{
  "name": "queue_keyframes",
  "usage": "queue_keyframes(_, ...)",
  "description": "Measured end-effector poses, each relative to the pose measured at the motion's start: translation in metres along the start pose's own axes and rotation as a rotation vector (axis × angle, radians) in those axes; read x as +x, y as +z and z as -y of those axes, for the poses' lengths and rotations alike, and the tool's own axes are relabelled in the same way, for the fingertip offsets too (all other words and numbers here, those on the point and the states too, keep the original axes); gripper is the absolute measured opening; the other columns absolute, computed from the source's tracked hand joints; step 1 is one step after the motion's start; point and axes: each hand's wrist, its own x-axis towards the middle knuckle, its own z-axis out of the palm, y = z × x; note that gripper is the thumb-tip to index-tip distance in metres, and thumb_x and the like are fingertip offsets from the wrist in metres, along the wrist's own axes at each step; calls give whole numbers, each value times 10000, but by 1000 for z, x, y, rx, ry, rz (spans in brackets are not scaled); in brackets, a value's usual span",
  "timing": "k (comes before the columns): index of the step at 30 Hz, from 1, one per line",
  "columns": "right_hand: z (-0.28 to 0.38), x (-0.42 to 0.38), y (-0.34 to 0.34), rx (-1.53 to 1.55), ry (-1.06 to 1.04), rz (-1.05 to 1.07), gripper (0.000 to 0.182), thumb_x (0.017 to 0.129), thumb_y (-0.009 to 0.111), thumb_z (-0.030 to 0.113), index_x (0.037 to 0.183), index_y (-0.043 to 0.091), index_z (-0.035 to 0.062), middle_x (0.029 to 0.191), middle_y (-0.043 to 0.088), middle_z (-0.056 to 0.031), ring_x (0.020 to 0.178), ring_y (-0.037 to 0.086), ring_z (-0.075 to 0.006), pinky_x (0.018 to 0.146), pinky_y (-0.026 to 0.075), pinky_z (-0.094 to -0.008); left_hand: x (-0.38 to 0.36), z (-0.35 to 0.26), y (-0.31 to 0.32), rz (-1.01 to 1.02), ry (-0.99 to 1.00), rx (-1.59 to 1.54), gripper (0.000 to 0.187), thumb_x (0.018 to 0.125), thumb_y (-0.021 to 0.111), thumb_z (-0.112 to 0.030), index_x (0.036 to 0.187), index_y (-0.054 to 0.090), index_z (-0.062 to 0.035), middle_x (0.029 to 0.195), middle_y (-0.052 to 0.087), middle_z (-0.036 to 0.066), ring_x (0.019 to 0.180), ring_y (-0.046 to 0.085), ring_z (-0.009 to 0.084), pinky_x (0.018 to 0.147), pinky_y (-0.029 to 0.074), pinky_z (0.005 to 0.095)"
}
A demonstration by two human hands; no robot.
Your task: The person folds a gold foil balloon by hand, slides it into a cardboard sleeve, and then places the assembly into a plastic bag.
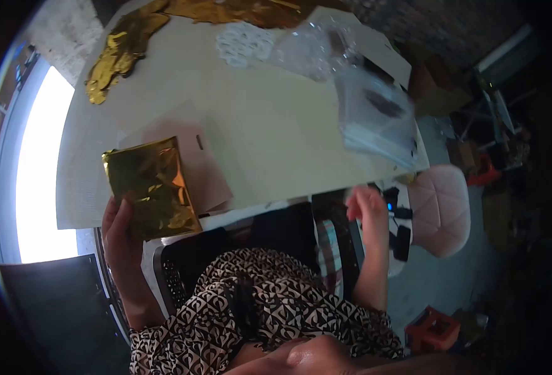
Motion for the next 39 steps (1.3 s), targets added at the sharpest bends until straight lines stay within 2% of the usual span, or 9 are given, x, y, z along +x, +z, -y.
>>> queue_keyframes(2, 14, -13, -6, -745, -21, 266, 264, 967, 651, 280, 913, 684, 23, 736, 703, -59, 641, 641, -118, 595, 504, -264, 10, -15, 17, -19, -4, -34, 304, 1024, 511, -116, 1293, 552, 18, 1214, 648, 123, 1093, 635, 188, 951, 512, 318)
queue_keyframes(3, 24, -17, -6, -922, -255, 384, 232, 939, 682, 253, 970, 694, 23, 762, 707, -80, 648, 654, -138, 607, 518, -277, 14, -21, 23, -14, -56, -59, 310, 1023, 511, -117, 1297, 549, 23, 1213, 647, 121, 1093, 632, 182, 946, 511, 314)
queue_keyframes(7, 106, 8, 52, -858, -598, 653, 219, 877, 719, 208, 1036, 708, 58, 859, 699, -92, 724, 661, -215, 660, 516, -307, 47, -7, 7, 73, -102, -59, 310, 1015, 513, -110, 1287, 554, 32, 1178, 665, 114, 1046, 652, 172, 930, 516, 297)
queue_keyframes(11, 122, 121, 133, -1010, -981, 601, 167, 890, 666, 181, 994, 712, 59, 912, 688, -107, 856, 662, -282, 771, 527, -379, 61, -1, 12, 104, -125, -122, 280, 1007, 541, -110, 1253, 578, 19, 1137, 681, 102, 1013, 665, 165, 902, 532, 298)
queue_keyframes(15, 118, 244, 195, -1354, -1146, 339, 151, 859, 650, 143, 974, 728, 82, 1102, 671, -119, 1069, 606, -314, 903, 505, -428, 68, 4, 11, 96, -159, -144, 260, 996, 564, -94, 1228, 593, 21, 1114, 686, 95, 992, 666, 159, 887, 534, 295)
queue_keyframes(22, 125, 236, 219, -1166, -1407, 214, 245, 834, 674, 157, 1060, 715, 73, 1205, 634, -121, 1120, 570, -328, 981, 481, -420, 71, 3, 1, 64, -163, -137, 262, 996, 582, -106, 1224, 605, 19, 1124, 687, 86, 992, 665, 155, 882, 535, 301)
queue_keyframes(32, 129, 166, 235, -1150, -904, 546, 281, 844, 687, 179, 1092, 684, 46, 1042, 663, -137, 1062, 602, -315, 933, 486, -401, 73, 16, -9, 63, -151, -207, 321, 993, 574, -131, 1274, 557, 22, 1153, 674, 112, 1001, 673, 187, 902, 544, 333)
queue_keyframes(34, 135, 147, 229, -957, -605, 500, 336, 845, 714, 242, 1106, 671, 35, 1041, 663, -129, 1065, 611, -305, 931, 491, -385, 73, 13, -10, 62, -178, -225, 321, 994, 574, -134, 1273, 556, 22, 1154, 674, 112, 1000, 674, 188, 904, 545, 334)
queue_keyframes(39, 114, 161, 234, -989, -828, 398, 362, 839, 733, 257, 1111, 665, 28, 1046, 671, -133, 989, 650, -283, 889, 512, -363, 76, 2, -6, 104, -237, -269, 286, 1003, 557, -94, 1271, 573, 5, 1167, 676, 102, 1041, 664, 178, 928, 544, 342)
